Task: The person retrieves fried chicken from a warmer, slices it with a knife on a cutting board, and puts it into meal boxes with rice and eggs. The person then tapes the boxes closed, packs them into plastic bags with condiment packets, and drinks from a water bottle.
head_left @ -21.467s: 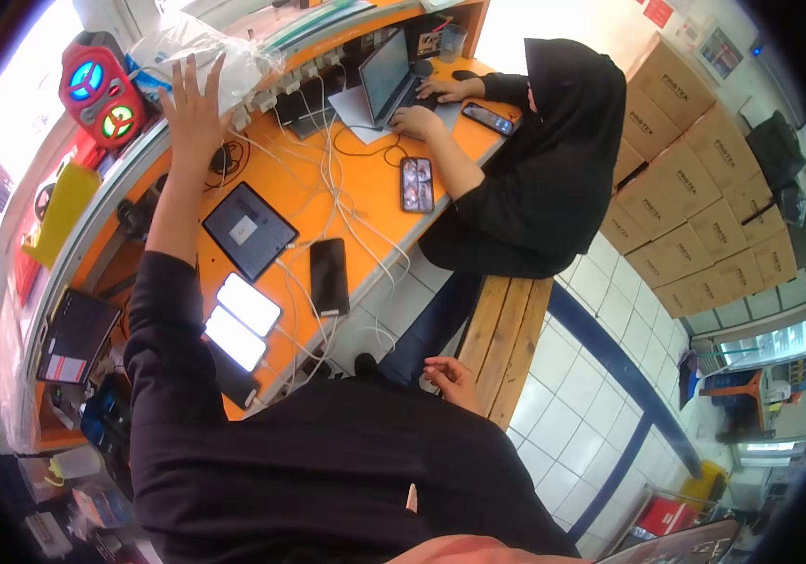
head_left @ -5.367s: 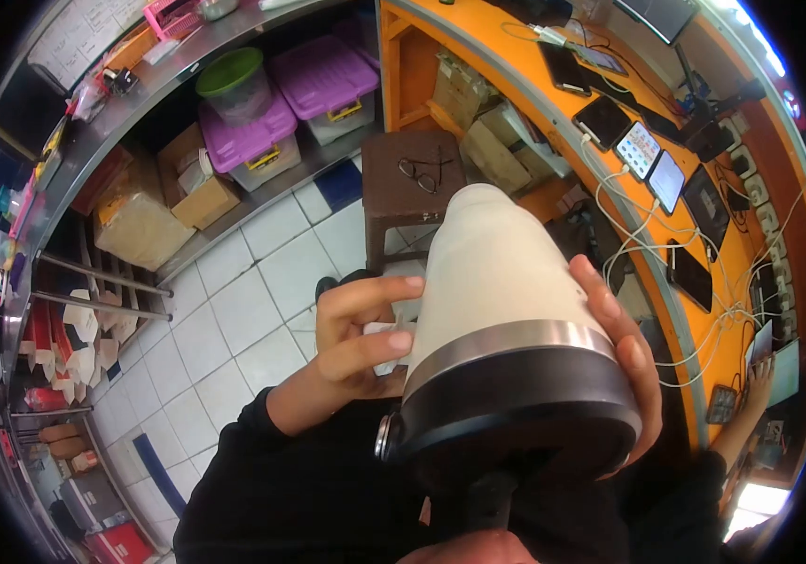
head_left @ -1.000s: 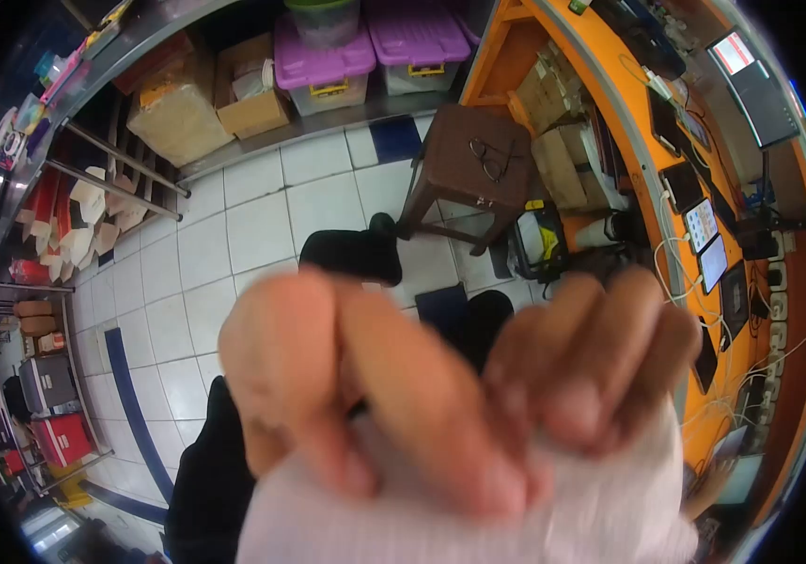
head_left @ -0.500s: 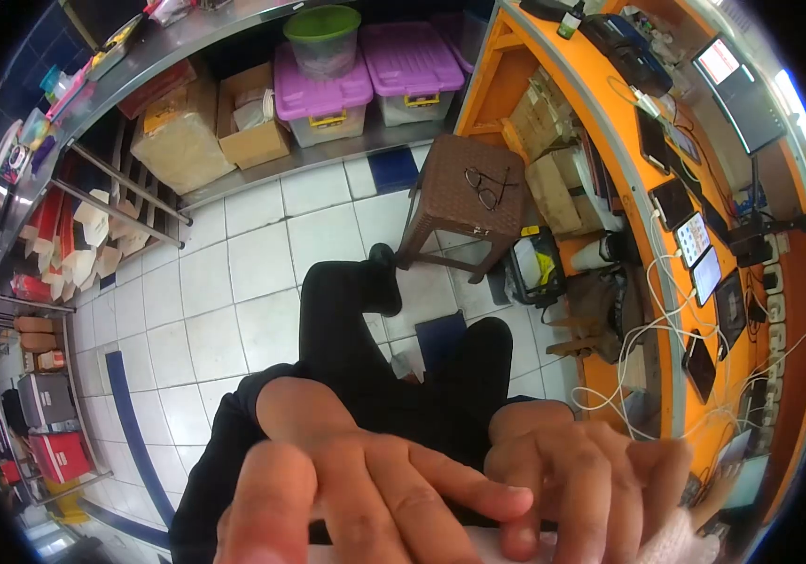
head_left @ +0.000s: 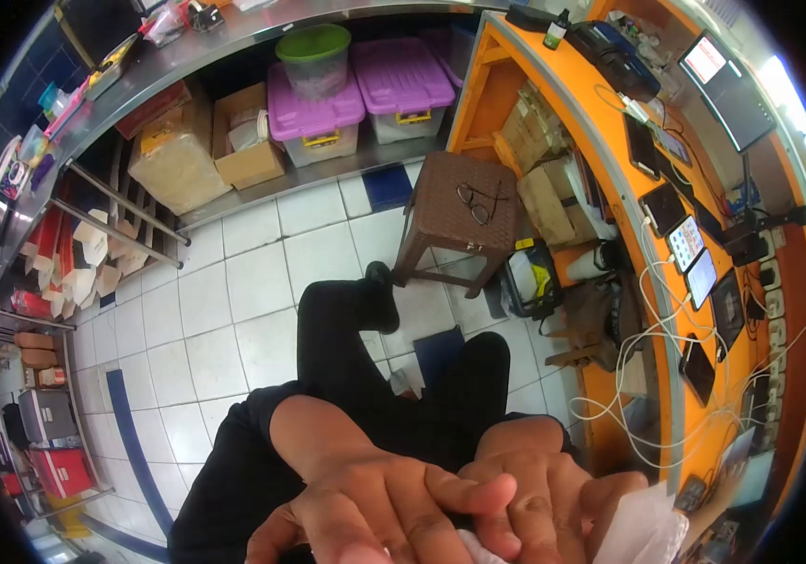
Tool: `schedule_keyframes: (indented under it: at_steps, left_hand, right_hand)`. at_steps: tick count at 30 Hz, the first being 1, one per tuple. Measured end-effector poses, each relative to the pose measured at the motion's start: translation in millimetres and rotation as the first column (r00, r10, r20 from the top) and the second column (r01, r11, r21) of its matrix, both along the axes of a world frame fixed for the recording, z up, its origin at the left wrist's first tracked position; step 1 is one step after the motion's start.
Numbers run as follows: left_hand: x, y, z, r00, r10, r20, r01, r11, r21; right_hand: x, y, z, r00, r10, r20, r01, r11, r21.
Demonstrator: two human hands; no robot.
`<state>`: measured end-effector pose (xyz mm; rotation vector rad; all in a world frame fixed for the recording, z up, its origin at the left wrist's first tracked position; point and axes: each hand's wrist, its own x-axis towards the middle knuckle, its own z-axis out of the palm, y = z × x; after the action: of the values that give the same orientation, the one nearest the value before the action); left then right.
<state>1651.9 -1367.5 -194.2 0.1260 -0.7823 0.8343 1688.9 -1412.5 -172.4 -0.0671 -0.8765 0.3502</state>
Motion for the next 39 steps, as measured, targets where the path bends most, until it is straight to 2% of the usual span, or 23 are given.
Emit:
schedule_keyframes:
  at_steps: [1,4,5,6,7,8,10,11,13,14,16,17,18,19,22,24,26,28,29,31,34,37,39]
  left_hand:
    - [6.6,1.3,2.3,0.997,-0.018,0.069,0.018,1.0,0.01]
    - [9.4,-5.3,31.2,0.999,0.049,-0.007,-0.049,0.999,0.023]
    - [5.8,-17.0,50.4,0.96,0.113,-0.255,-0.163,0.969,-0.184]
    - [4.9,-16.7,52.5,0.919,0.121,-0.375,-0.235,0.933,-0.274]
    - [4.1,-11.1,48.5,0.916,0.114,-0.384,-0.232,0.933,-0.276]
    - [2.5,-0.2,40.5,0.85,0.035,-0.525,-0.189,0.952,-0.242]
    - [1.2,43.1,9.6,0.805,-0.087,-0.587,0.083,0.996,-0.034]
    - [3.3,52.1,7.9,0.72,-0.094,-0.687,0.132,0.991,0.003]
    - [7.4,70.2,4.4,0.531,-0.09,-0.843,0.264,0.962,0.064]
    - [7.5,72.5,1.7,0.539,-0.095,-0.837,0.279,0.958,0.071]
    - [8.1,76.3,-10.6,0.546,-0.098,-0.832,0.292,0.953,0.079]
    - [8.8,77.1,-18.2,0.694,-0.23,-0.682,0.332,0.943,0.021]
    - [8.1,78.8,-23.9,0.759,-0.284,-0.586,0.353,0.936,0.004]
    - [7.4,80.6,-29.6,0.809,-0.34,-0.48,0.383,0.924,-0.009]
    - [-21.7,89.1,-47.0,0.946,-0.114,-0.304,0.228,0.899,0.374]
    - [-31.1,73.2,-26.5,0.924,0.061,-0.377,0.1,0.914,0.393]
    - [-37.1,52.1,-7.4,0.866,0.163,-0.472,0.012,0.938,0.346]
    - [-32.5,45.7,-12.8,0.867,0.267,-0.42,-0.13,0.936,0.327]
    - [-33.4,53.6,-11.6,0.891,0.237,-0.389,-0.075,0.919,0.387]
    - [-30.5,59.0,-13.3,0.91,0.21,-0.356,-0.032,0.894,0.446]
    - [-25.3,58.2,-20.5,0.943,0.198,-0.268,-0.075,0.91,0.407]
    - [-24.4,57.8,-19.1,0.927,0.263,-0.267,-0.117,0.879,0.462]
    - [-17.4,64.7,-18.4,0.939,0.264,-0.221,-0.137,0.875,0.463]
  right_hand:
    - [-1.8,1.4,-2.3,0.999,-0.022,-0.027,0.023,1.0,0.008]
    - [-1.9,5.5,-8.4,0.991,-0.079,-0.106,0.08,0.997,0.004]
    - [3.5,4.3,-11.0,0.987,-0.087,-0.137,0.084,0.996,-0.023]
    - [8.6,1.7,-12.9,0.981,-0.089,-0.174,0.079,0.995,-0.066]
    - [17.2,-3.3,-15.1,0.976,-0.075,-0.205,0.046,0.989,-0.142]
    - [26.3,-8.5,-17.3,0.97,-0.061,-0.236,0.01,0.977,-0.214]
    - [42.8,-15.3,-21.1,0.957,-0.034,-0.289,-0.071,0.936,-0.344]
    - [49.1,-13.7,-22.1,0.95,-0.019,-0.311,-0.114,0.908,-0.403]
    - [57.5,-4.4,-23.9,0.832,0.04,-0.553,-0.265,0.904,-0.334]
    - [60.8,-4.7,-29.8,0.781,0.09,-0.618,-0.313,0.913,-0.262]
    - [64.1,-7.8,-36.5,0.793,0.109,-0.599,-0.339,0.896,-0.286]
    - [63.9,-9.2,-37.7,0.803,0.125,-0.583,-0.362,0.879,-0.311]
    - [58.3,-9.7,-29.6,0.815,0.006,-0.579,-0.307,0.852,-0.423]
    - [52.2,-9.3,-35.7,0.854,0.092,-0.512,-0.261,0.927,-0.268]
    - [42.8,-16.6,-33.1,0.956,0.264,-0.126,-0.281,0.949,-0.145]
    - [17.5,-0.6,-17.6,0.991,0.112,-0.073,-0.117,0.991,-0.065]
    - [-6.6,14.3,-5.2,0.97,-0.126,-0.206,0.125,0.992,-0.018]
    - [-3.2,2.6,-9.8,0.921,-0.347,-0.174,0.326,0.935,-0.141]
    - [12.2,-13.0,-21.2,0.968,-0.253,0.003,0.251,0.958,-0.139]
    - [23.3,-16.0,-18.5,0.973,-0.14,0.184,0.169,0.974,-0.151]
    - [21.8,-19.0,-11.5,0.966,-0.102,0.238,0.166,0.949,-0.267]
    - [19.9,-25.6,-31.1,0.964,-0.155,0.215,0.206,0.948,-0.244]
    - [30.0,-19.4,-34.0,0.95,-0.123,0.287,0.168,0.976,-0.138]
